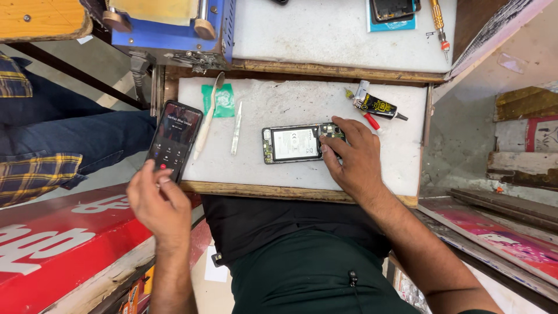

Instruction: The person disassembles a smartphone, removes the battery, and replaces the battery connector ribbon cable with a new one. They then reassemble the phone by reconnecting the battery and closing the device.

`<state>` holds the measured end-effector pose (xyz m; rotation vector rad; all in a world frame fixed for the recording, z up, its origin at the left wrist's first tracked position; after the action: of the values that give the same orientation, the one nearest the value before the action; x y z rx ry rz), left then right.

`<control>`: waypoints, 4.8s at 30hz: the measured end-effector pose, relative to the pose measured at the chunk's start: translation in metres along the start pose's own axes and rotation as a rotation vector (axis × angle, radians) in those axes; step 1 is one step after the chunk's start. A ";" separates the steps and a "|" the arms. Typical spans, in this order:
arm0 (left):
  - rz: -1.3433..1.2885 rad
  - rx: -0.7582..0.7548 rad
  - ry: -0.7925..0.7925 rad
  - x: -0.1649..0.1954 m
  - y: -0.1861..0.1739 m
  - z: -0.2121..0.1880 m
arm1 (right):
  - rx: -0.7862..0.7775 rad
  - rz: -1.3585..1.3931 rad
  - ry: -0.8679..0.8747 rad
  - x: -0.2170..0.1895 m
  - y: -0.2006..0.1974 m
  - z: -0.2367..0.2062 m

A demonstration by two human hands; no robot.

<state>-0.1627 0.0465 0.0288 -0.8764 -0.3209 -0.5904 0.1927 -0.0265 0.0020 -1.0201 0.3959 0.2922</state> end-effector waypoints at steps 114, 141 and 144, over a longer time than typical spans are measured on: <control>-0.087 -0.771 0.355 0.113 0.138 -0.002 | -0.341 -0.188 -0.093 -0.005 -0.014 0.034; -0.230 -0.634 0.373 0.087 0.126 -0.027 | -0.533 -0.284 -0.003 -0.007 -0.014 0.043; -0.227 -0.630 0.357 0.086 0.126 -0.027 | -0.527 -0.282 -0.025 -0.007 -0.012 0.045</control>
<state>-0.0176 0.0580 -0.0238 -1.3197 0.1070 -1.0737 0.2001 0.0068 0.0349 -1.5693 0.1461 0.1558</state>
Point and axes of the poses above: each hand's wrist, its own z-axis towards the middle knuckle, its own y-axis out of the palm, x = y × z, the point moved 6 cm from there along z, towards the middle knuckle, and after that the axes turned 11 degrees about x, right-handed, at the moved point
